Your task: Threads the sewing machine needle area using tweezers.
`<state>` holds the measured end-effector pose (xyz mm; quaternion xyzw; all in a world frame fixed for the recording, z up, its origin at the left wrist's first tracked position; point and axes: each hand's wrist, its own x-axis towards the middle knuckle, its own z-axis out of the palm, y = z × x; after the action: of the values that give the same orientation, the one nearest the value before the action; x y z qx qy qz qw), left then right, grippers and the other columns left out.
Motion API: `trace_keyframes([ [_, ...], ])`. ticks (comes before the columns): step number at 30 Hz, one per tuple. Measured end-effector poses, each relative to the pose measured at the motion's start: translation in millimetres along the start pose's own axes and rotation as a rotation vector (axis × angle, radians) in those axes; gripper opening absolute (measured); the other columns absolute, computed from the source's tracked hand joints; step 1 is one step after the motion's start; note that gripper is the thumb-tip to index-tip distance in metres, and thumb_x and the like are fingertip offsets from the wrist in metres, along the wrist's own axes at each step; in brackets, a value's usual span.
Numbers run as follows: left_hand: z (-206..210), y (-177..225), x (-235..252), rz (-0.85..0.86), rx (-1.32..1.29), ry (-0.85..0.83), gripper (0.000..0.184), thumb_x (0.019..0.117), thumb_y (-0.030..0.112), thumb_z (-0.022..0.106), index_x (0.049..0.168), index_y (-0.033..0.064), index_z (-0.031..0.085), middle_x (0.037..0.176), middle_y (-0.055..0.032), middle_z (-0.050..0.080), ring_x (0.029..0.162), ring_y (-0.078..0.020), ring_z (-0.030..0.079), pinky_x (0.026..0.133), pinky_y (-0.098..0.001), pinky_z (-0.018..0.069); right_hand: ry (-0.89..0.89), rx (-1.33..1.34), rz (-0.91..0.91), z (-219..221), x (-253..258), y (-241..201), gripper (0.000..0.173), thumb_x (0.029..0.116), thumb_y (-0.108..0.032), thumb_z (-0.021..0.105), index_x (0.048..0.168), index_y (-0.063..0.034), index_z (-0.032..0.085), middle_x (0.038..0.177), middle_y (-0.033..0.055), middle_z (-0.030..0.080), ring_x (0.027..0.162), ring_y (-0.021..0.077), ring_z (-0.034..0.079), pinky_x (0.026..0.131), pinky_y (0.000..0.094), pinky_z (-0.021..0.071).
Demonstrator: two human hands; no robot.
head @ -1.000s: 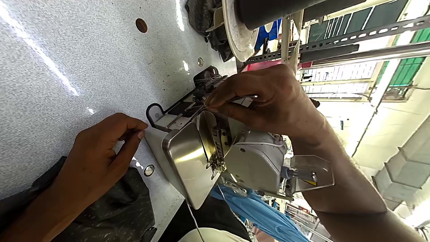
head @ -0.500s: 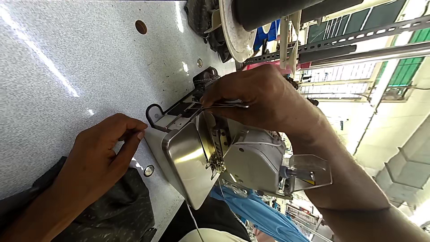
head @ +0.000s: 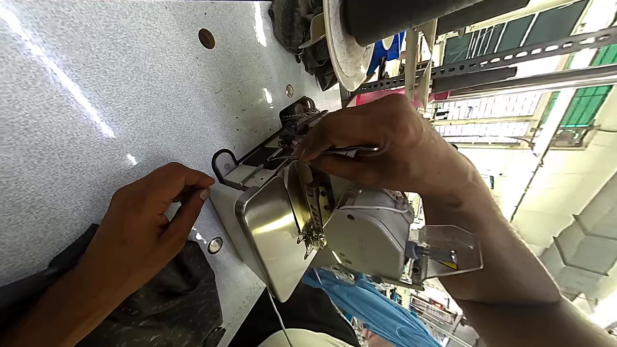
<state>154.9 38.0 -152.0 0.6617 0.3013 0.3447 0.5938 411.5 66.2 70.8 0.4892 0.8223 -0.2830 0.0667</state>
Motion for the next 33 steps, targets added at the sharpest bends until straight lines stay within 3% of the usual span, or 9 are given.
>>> trace_keyframes([
  [26, 0.2, -0.4, -0.3, -0.006, -0.017, -0.001, 0.019, 0.1005, 0.027, 0.054, 0.109, 0.0173, 0.068, 0.094, 0.0116, 0.065, 0.078, 0.0016, 0.063, 0.066, -0.0172, 0.0563, -0.050, 0.000, 0.059, -5.0, 8.5, 7.7, 0.005, 0.0928, -0.009, 0.069, 0.094, -0.0095, 0.074, 0.085, -0.0029, 0.072, 0.073, -0.0012, 0.065, 0.062, 0.0153, 0.0523],
  [33, 0.5, -1.2, 0.2, -0.002, -0.014, 0.002, 0.019, 0.1005, 0.028, 0.054, 0.109, 0.0179, 0.068, 0.093, 0.0122, 0.065, 0.077, 0.0025, 0.062, 0.065, -0.0164, 0.0551, -0.119, 0.081, 0.177, -8.9, 15.2, 7.1, 0.002, 0.0936, -0.010, 0.072, 0.095, -0.0105, 0.071, 0.081, -0.0052, 0.069, 0.068, -0.0021, 0.062, 0.060, 0.0150, 0.0531],
])
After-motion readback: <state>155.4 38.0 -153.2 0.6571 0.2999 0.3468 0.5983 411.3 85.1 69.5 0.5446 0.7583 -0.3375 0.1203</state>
